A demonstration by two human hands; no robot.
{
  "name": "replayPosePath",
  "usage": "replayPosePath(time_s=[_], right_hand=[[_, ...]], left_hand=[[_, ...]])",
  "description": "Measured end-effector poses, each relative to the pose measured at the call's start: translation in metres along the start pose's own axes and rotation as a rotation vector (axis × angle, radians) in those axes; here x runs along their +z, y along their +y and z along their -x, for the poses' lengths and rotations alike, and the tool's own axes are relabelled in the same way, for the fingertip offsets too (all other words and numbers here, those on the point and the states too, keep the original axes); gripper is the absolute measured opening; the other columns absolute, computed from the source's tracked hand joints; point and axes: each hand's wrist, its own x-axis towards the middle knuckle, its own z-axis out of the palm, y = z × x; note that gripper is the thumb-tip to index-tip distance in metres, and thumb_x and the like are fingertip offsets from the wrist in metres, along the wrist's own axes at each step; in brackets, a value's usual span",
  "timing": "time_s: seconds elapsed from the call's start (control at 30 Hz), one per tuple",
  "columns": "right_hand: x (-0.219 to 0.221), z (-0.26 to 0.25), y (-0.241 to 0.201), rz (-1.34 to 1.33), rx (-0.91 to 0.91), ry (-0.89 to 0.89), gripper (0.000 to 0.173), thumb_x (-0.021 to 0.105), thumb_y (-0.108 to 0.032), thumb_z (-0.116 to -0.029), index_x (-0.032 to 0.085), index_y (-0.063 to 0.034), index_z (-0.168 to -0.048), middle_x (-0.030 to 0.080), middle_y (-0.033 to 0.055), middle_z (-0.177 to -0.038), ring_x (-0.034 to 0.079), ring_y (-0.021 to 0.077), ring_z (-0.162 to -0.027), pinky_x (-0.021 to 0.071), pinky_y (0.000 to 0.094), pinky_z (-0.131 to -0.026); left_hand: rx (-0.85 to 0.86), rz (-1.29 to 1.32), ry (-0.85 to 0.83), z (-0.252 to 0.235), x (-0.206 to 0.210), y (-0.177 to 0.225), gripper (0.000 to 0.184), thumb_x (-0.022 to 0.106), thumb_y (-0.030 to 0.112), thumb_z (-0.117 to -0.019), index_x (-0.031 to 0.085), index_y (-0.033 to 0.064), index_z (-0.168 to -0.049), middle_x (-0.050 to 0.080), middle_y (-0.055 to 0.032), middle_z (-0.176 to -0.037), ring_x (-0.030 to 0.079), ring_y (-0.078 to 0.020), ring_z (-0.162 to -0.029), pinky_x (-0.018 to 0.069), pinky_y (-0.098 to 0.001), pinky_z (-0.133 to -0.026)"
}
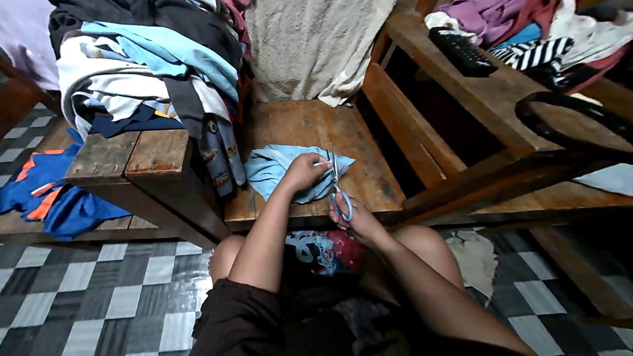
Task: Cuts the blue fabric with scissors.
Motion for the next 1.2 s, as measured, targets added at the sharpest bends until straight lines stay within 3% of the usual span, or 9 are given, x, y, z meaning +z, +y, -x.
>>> replayPosePath(time_s=[0.27, 0.4, 0.53, 0.97, 1.2], right_hand=[[-0.005, 0.005, -0.004, -0.018, 0.014, -0.082, 0.031, 0.035, -0.026, -0.1112, 0.053, -0.0094, -0.093, 0.053, -0.0082, -0.061, 0.044, -0.0014, -0.047, 0.037, 0.0134, -0.046], [-0.009, 0.002, -0.004, 0.004, 0.016, -0.128, 0.033, 0.031, -0.031, -0.111, 0.052, -0.0103, -0.096, 0.053, -0.009, -0.064, 0.043, -0.0021, -0.048, 0.0366, 0.0127, -0.048], [-0.007, 0.002, -0.004, -0.007, 0.024, -0.114, 0.033, 0.031, -0.028, -0.1114, 0.052, -0.0099, -0.094, 0.051, -0.0089, -0.062, 0.044, -0.0012, -0.049, 0.0373, 0.0135, -0.048], [-0.008, 0.0, -0.002, -0.102, 0.023, -0.163, 0.034, 0.03, -0.031, -0.1108, 0.052, -0.0107, -0.095, 0.053, -0.0083, -0.063, 0.044, -0.0017, -0.048, 0.0369, 0.0125, -0.047], [-0.006, -0.001, -0.005, -0.07, 0.044, -0.12, 0.03, 0.035, -0.025, -0.1111, 0.052, -0.0113, -0.09, 0.048, -0.0091, -0.058, 0.043, -0.0008, -0.046, 0.0367, 0.0133, -0.046]], left_hand=[[0.013, 0.041, -0.053, 0.004, -0.007, 0.0, 0.02, 0.06, 0.016, -0.1032, 0.066, -0.0033, -0.104, 0.064, -0.0122, -0.089, 0.057, -0.0158, -0.077, 0.0501, -0.0367, -0.075], [-0.003, 0.039, -0.102, 0.005, -0.008, 0.001, 0.018, 0.061, 0.014, -0.1024, 0.067, -0.0025, -0.099, 0.062, -0.0096, -0.087, 0.056, -0.0129, -0.076, 0.0492, -0.0339, -0.074], [-0.004, 0.009, -0.096, 0.005, -0.01, -0.001, 0.02, 0.062, 0.015, -0.1021, 0.067, -0.0032, -0.1, 0.064, -0.0115, -0.088, 0.057, -0.0164, -0.078, 0.05, -0.0381, -0.076], [-0.011, 0.03, -0.132, 0.006, -0.013, -0.001, 0.017, 0.063, 0.013, -0.101, 0.067, -0.0026, -0.099, 0.063, -0.0078, -0.085, 0.056, -0.0119, -0.076, 0.049, -0.0333, -0.075], [-0.034, 0.01, -0.134, 0.006, -0.015, -0.002, 0.018, 0.063, 0.014, -0.1013, 0.068, -0.0026, -0.098, 0.063, -0.0082, -0.084, 0.055, -0.0122, -0.076, 0.0487, -0.0341, -0.075]])
